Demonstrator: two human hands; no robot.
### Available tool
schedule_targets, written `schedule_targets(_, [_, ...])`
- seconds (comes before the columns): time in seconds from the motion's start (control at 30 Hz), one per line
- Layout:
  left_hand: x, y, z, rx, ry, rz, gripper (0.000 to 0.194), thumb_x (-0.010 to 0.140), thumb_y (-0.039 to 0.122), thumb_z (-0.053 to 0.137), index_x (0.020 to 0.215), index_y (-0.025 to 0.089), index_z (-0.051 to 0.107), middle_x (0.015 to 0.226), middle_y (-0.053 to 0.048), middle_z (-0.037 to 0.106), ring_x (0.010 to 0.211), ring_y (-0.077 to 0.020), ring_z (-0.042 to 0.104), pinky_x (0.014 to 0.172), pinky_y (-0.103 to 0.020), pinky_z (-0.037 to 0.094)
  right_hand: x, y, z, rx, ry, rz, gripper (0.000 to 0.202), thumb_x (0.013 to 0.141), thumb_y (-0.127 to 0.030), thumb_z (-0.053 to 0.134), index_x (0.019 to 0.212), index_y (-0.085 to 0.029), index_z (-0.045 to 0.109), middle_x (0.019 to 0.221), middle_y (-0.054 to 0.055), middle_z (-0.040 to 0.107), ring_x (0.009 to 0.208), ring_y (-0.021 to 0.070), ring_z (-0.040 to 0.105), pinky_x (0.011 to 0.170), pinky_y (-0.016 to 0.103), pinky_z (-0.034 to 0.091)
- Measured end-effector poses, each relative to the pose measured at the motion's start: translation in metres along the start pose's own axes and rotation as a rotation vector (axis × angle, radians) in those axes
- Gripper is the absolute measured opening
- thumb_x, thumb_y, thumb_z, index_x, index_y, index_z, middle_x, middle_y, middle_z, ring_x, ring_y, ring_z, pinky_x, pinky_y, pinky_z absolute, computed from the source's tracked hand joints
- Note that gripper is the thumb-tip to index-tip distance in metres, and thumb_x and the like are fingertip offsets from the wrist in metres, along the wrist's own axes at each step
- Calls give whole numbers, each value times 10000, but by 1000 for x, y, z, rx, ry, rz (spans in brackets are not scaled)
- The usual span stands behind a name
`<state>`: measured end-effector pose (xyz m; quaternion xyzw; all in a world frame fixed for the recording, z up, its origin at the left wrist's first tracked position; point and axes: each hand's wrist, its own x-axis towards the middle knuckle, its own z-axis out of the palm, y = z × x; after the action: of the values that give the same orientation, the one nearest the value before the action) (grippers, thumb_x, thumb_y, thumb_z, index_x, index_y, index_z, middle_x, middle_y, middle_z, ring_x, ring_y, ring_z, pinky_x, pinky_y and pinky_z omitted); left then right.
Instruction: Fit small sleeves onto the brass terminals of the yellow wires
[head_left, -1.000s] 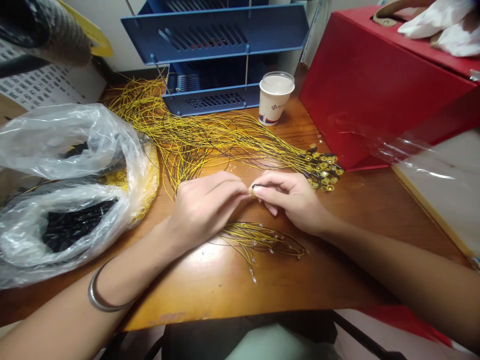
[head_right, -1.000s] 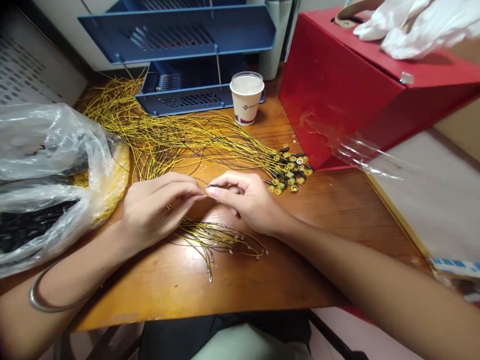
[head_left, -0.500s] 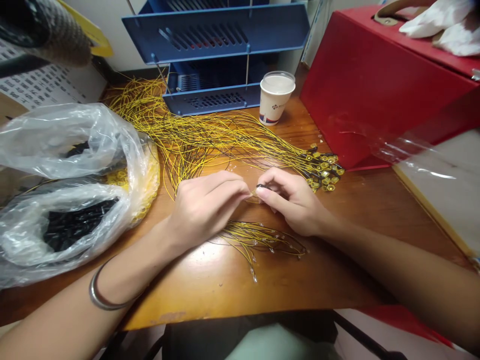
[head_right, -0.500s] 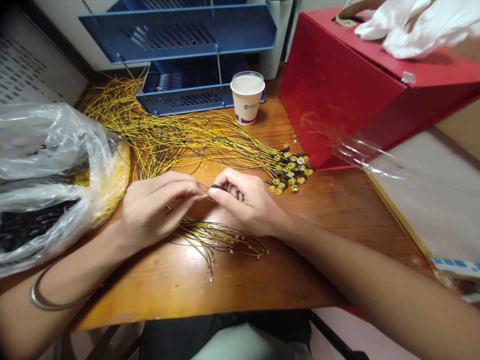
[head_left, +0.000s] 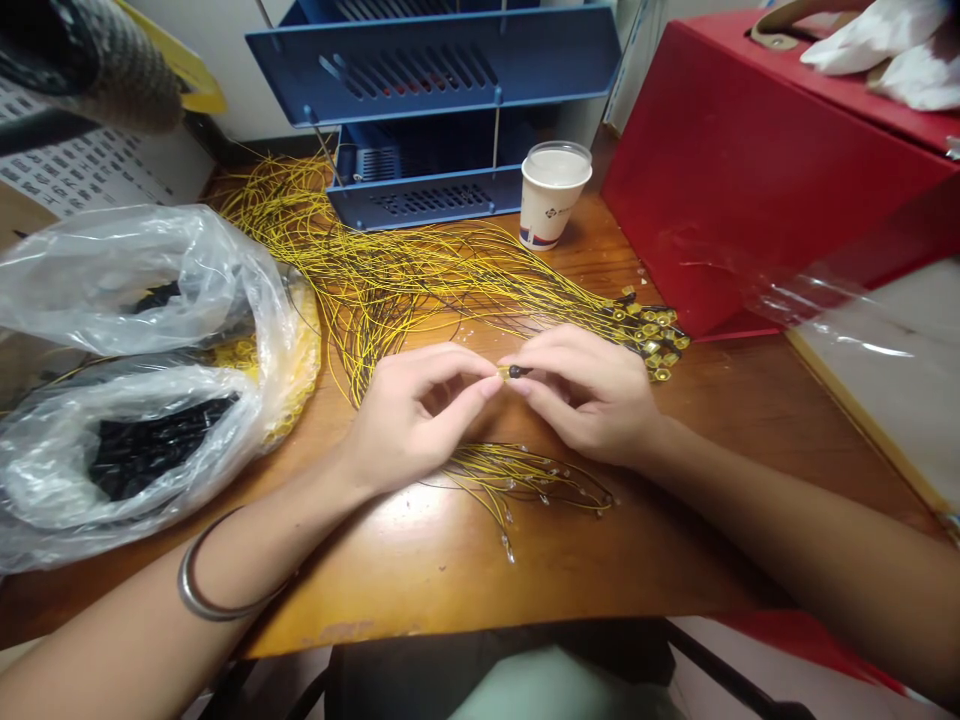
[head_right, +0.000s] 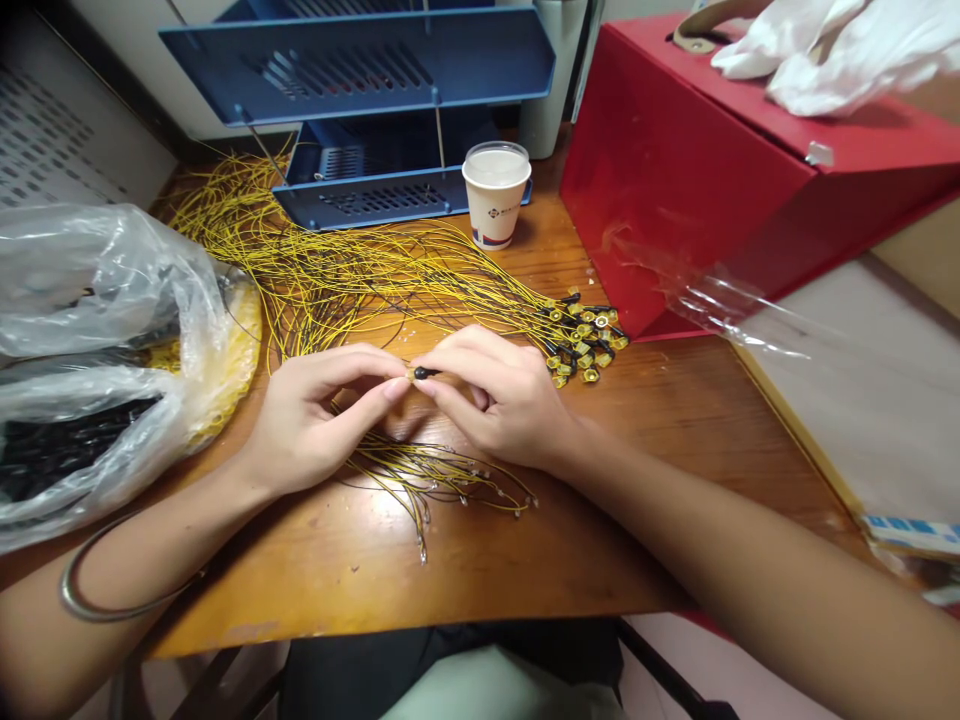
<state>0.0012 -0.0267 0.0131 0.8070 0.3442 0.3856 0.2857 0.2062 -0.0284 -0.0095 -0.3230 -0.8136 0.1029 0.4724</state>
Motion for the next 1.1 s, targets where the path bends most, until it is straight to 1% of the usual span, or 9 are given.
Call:
schedule_targets(0.1, [-1, 0, 0, -24, 7, -32, 133, 915, 194, 624, 851, 125, 718, 796, -36, 719, 665, -101, 632, 634, -206, 485, 0, 1, 1, -6, 40, -74, 111, 873, -189, 674, 958, -151, 735, 892, 79, 750, 737, 128, 679, 637, 227, 543])
schedule_targets(0.2, [0, 1, 1, -45, 16, -62, 122, 900, 197, 642, 843, 120, 717, 812, -46, 711, 693, -109, 629, 647, -212, 482, 1, 2, 2, -8, 68, -89, 93, 864, -194, 696, 926, -142, 742, 851, 73, 756, 715, 120, 690, 637, 208, 556])
schedule_targets(0.27, [0, 2, 1, -130, 12, -136, 135, 898, 216, 648, 838, 114, 714, 806, -52, 703, 676, -110, 621, 627, -215, 484, 0, 2, 2, -16, 83, -92, 71, 869, -180, 691, 901, -154, 749, 806, 53, 757, 695, 113, 692, 635, 198, 560])
schedule_targets(0.33, [1, 2, 2, -259, 13, -238, 151, 895, 245, 658, 846, 110, 705, 775, -48, 689, 623, -102, 601, 577, -210, 482, 0, 2, 3, -20, 99, -103, 66, 861, -151, 699, 897, -157, 754, 783, 41, 758, 699, 106, 697, 651, 185, 565])
schedule_targets(0.47, [1, 5, 2, -476, -13, -406, 178, 878, 291, 684, 877, 113, 677, 681, -15, 651, 501, -85, 549, 458, -192, 464, -1, 2, 4, -20, 106, -122, 117, 846, -129, 715, 942, -177, 759, 830, 29, 771, 726, 95, 708, 680, 168, 576])
schedule_targets(0.57, [2, 6, 2, -570, -31, -489, 190, 865, 302, 697, 867, 117, 657, 645, -2, 628, 456, -84, 525, 396, -186, 463, -1, 1, 4, -14, 90, -123, 116, 844, -125, 717, 940, -178, 757, 841, 27, 773, 728, 90, 707, 679, 162, 577])
schedule_targets(0.8, [0, 2, 3, -686, -65, -519, 167, 872, 287, 702, 895, 134, 642, 634, 10, 609, 488, -86, 536, 391, -169, 507, 0, 0, 4, 28, 92, -123, 128, 836, -98, 716, 948, -151, 748, 852, 47, 778, 758, 94, 713, 703, 173, 586])
schedule_targets(0.93, [0, 1, 4, -742, -79, -530, 147, 874, 277, 706, 908, 149, 643, 598, 27, 597, 493, -92, 561, 401, -165, 524, -1, 0, 4, 0, 98, -108, 118, 845, -123, 717, 944, -175, 756, 846, 34, 780, 743, 95, 717, 684, 172, 588])
schedule_targets(1.1, [1, 1, 4, -798, -70, -572, 151, 853, 268, 725, 909, 139, 671, 607, 9, 652, 517, -111, 629, 422, -161, 529, -2, 0, 4, -45, 97, -104, 125, 862, -140, 706, 952, -203, 768, 861, 20, 782, 751, 100, 725, 699, 173, 598])
